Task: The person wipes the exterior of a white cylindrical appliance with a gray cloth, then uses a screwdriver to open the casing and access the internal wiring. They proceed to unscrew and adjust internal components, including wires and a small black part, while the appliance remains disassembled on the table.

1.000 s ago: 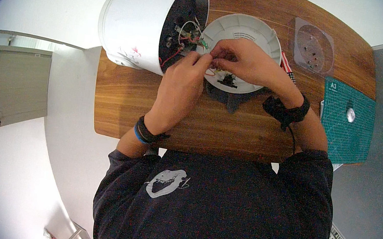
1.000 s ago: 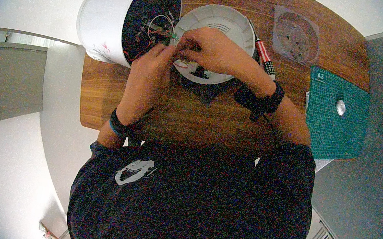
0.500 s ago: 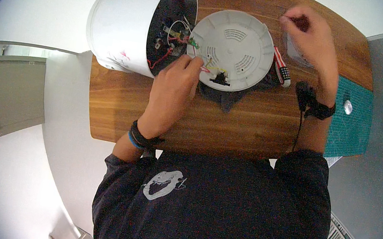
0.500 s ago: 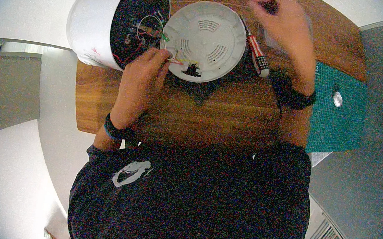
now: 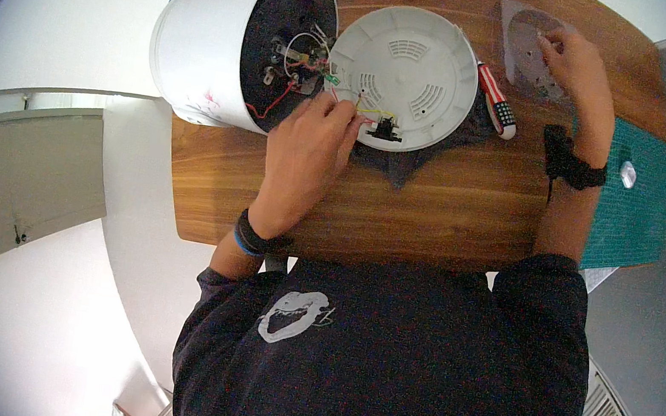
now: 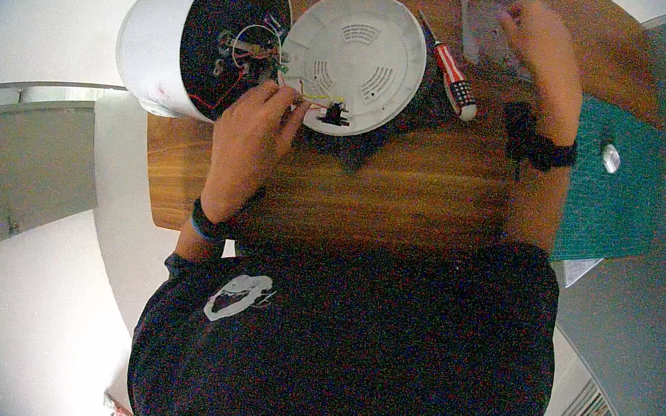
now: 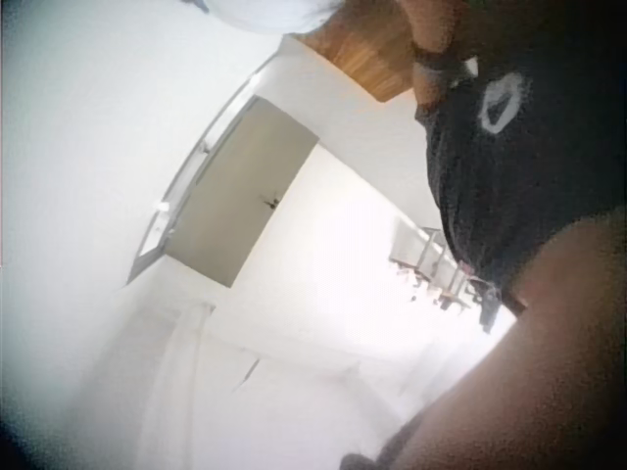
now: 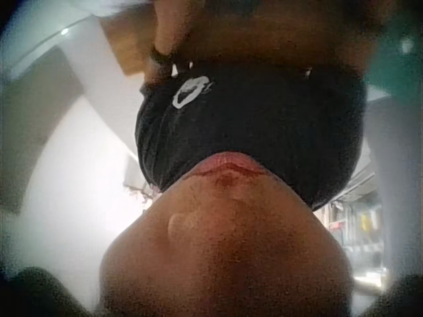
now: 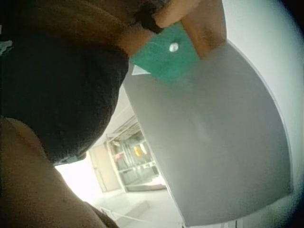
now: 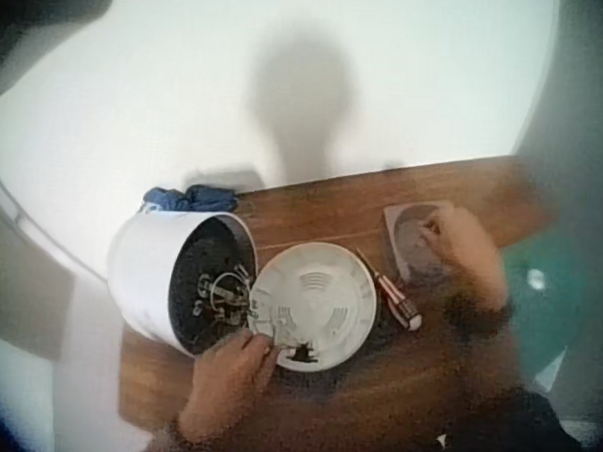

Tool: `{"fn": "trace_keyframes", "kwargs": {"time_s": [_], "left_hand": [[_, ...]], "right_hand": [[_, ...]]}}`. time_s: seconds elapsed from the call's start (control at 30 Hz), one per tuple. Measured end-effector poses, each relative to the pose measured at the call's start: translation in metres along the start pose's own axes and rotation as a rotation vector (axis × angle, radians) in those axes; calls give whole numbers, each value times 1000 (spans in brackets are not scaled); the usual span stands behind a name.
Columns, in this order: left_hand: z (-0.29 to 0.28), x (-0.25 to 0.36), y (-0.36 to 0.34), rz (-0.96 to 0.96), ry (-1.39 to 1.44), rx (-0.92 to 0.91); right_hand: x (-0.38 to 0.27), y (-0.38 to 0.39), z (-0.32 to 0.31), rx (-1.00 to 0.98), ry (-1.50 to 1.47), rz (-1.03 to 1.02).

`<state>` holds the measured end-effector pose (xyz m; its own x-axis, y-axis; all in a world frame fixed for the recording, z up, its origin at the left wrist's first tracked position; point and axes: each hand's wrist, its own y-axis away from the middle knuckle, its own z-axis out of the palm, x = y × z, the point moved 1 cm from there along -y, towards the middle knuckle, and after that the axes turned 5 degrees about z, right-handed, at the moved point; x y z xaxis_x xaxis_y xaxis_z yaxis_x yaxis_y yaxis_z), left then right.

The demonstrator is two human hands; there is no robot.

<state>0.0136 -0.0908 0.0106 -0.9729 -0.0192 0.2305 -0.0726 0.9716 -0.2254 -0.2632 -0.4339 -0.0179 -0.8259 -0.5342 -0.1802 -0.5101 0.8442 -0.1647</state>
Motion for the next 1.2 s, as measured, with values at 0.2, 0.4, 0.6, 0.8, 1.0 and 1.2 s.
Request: {"fn": "trace_keyframes", "kwargs": {"time_s": [0.2,0.4,0.6,0.8,1.0,1.2], "left_hand": [[0,-1,-2,-17,-48,58],[2,-6,-4,-40,-93,121],[6,-16,-10,-41,-129,123],[16,-24,-17,-90,-98,114],[19,-25,-16,-13,-127,148],[20,-31,-7,91,-125,37]], "right_hand": [[-14,17,-22,-19,-121,-135],[-53,56,-33,-437,-174,-213],[-46,57,5,-416,-119,-324],[-51,69,21,-351,-23,-258],[-68,70,-8,-407,-118,-150],[-72,59,-37,-97,-234,-132]]}}
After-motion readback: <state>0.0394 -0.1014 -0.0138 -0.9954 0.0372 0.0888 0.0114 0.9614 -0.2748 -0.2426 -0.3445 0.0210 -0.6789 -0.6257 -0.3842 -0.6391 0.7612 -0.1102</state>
